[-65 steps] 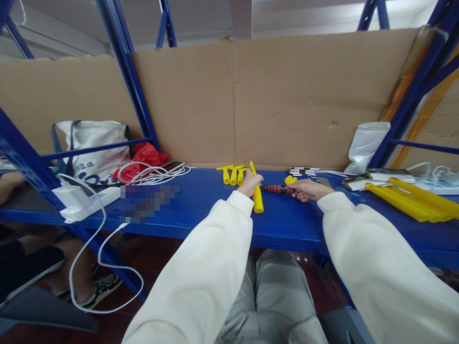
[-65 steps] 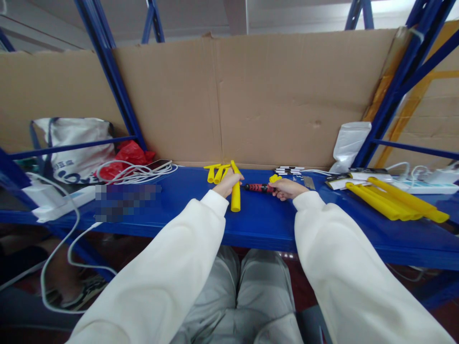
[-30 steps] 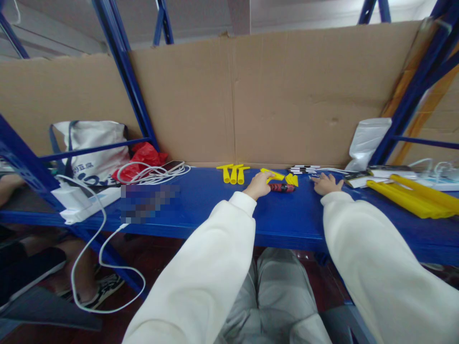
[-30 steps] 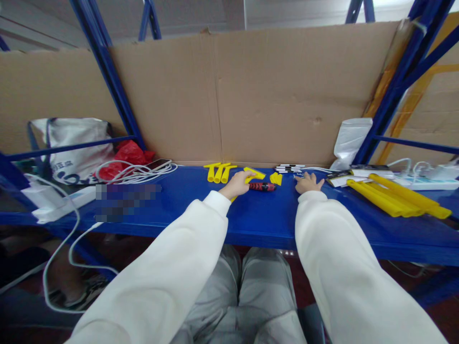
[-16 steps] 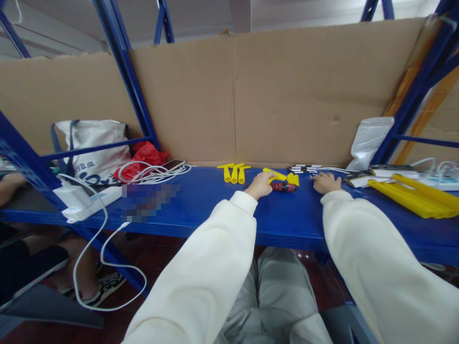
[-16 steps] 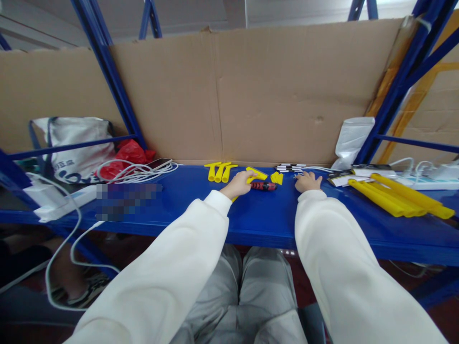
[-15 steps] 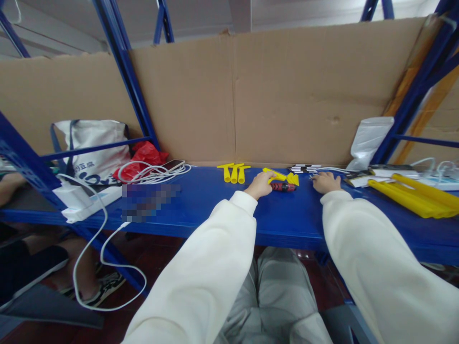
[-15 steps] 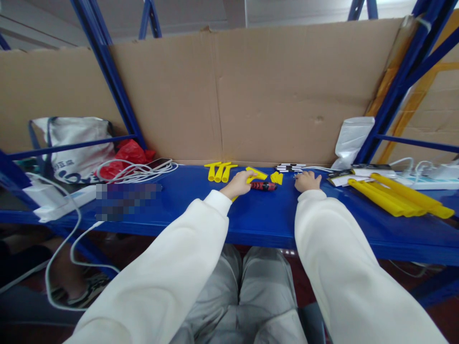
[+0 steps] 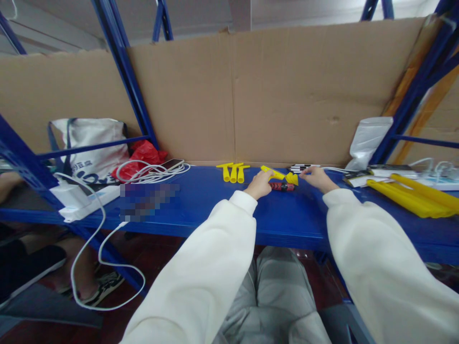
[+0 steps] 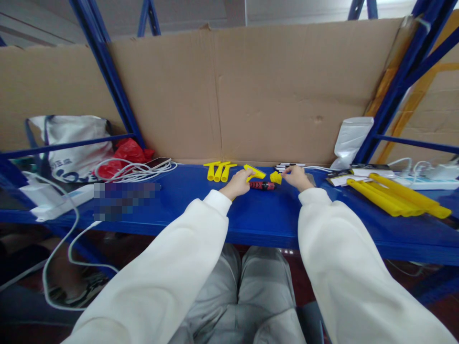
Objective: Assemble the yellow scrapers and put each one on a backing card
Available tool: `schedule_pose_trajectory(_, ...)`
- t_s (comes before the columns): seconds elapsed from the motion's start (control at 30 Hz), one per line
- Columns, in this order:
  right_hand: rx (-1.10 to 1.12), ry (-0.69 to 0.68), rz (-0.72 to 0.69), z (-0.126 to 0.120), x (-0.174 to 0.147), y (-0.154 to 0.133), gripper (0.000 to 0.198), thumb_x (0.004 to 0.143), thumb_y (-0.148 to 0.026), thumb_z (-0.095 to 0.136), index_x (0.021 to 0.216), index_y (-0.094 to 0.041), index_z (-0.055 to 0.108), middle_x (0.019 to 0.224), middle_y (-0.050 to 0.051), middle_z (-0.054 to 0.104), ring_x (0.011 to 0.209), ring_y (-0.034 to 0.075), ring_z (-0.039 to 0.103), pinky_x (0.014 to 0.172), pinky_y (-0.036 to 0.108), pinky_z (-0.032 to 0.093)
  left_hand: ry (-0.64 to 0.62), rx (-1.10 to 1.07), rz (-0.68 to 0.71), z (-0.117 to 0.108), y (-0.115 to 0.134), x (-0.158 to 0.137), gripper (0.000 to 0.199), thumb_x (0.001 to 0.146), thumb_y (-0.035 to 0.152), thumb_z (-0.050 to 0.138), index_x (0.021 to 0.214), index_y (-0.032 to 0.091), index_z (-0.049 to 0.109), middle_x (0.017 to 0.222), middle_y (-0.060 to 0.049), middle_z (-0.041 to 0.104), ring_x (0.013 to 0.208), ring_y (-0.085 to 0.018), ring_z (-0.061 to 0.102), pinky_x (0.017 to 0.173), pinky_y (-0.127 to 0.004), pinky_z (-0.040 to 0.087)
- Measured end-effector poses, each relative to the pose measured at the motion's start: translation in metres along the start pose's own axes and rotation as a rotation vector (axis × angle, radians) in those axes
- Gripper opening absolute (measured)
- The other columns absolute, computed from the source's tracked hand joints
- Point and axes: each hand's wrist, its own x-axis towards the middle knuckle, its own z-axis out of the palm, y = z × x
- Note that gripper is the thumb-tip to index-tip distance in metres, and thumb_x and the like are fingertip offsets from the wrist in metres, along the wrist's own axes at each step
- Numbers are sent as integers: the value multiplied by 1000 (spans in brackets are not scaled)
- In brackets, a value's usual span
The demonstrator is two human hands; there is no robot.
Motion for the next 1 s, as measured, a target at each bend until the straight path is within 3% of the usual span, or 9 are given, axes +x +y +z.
schedule_pose_trajectory(0.07, 85, -43, -35, 3, -4, -13, 10, 74, -26, 62, 67, -19, 66, 75, 8, 67, 81, 24, 65, 81, 39, 51, 2, 38, 10, 1, 3, -2, 53, 81, -1, 50, 131, 14, 56, 131, -15, 59, 124, -25, 56, 105, -36, 44)
schedule_pose_trajectory(0.2, 323, -72, -210, 14, -12, -37, 11, 73, -29, 62, 64, -21, 63, 75, 5, 67, 80, 22, 63, 81, 37, 51, -17, 105, 64, -1, 11, -7, 52, 84, 1, 44, 133, 17, 53, 130, -15, 56, 119, -25, 59, 102, -38, 46)
schedule_pose_trajectory(0.53, 232, -89, -337, 19, -14, -42, 14, 72, -27, 61, 60, -21, 59, 72, 4, 62, 84, 23, 59, 92, 43, 43, -21, 162, 109, -4, 18, -13, 54, 86, 0, 40, 136, 18, 50, 125, -15, 55, 113, -25, 61, 98, -38, 49)
schedule_pose_trajectory(0.7, 228, -68, -292, 17, -21, -49, 13, 72, -27, 63, 62, -22, 58, 75, 4, 61, 87, 23, 57, 94, 42, 41, -9, 152, 116, -3, 17, -12, 53, 86, 0, 41, 134, 18, 52, 124, -14, 55, 113, -25, 61, 98, -38, 49)
schedule_pose_trajectory(0.9, 438, -112, -72, 17, -29, -56, 12, 71, -30, 65, 68, -22, 56, 68, 0, 57, 73, 19, 54, 76, 35, 47, -7, 147, 116, -3, 16, -12, 53, 85, 0, 42, 133, 19, 52, 124, -14, 55, 112, -25, 61, 99, -38, 49)
schedule_pose_trajectory(1.0, 462, -129, -37, 15, -31, -57, 13, 69, -29, 67, 68, -21, 57, 70, 0, 58, 71, 17, 53, 74, 33, 46, -15, 154, 118, -3, 16, -11, 52, 86, 0, 41, 133, 19, 52, 123, -14, 55, 111, -24, 61, 98, -37, 49)
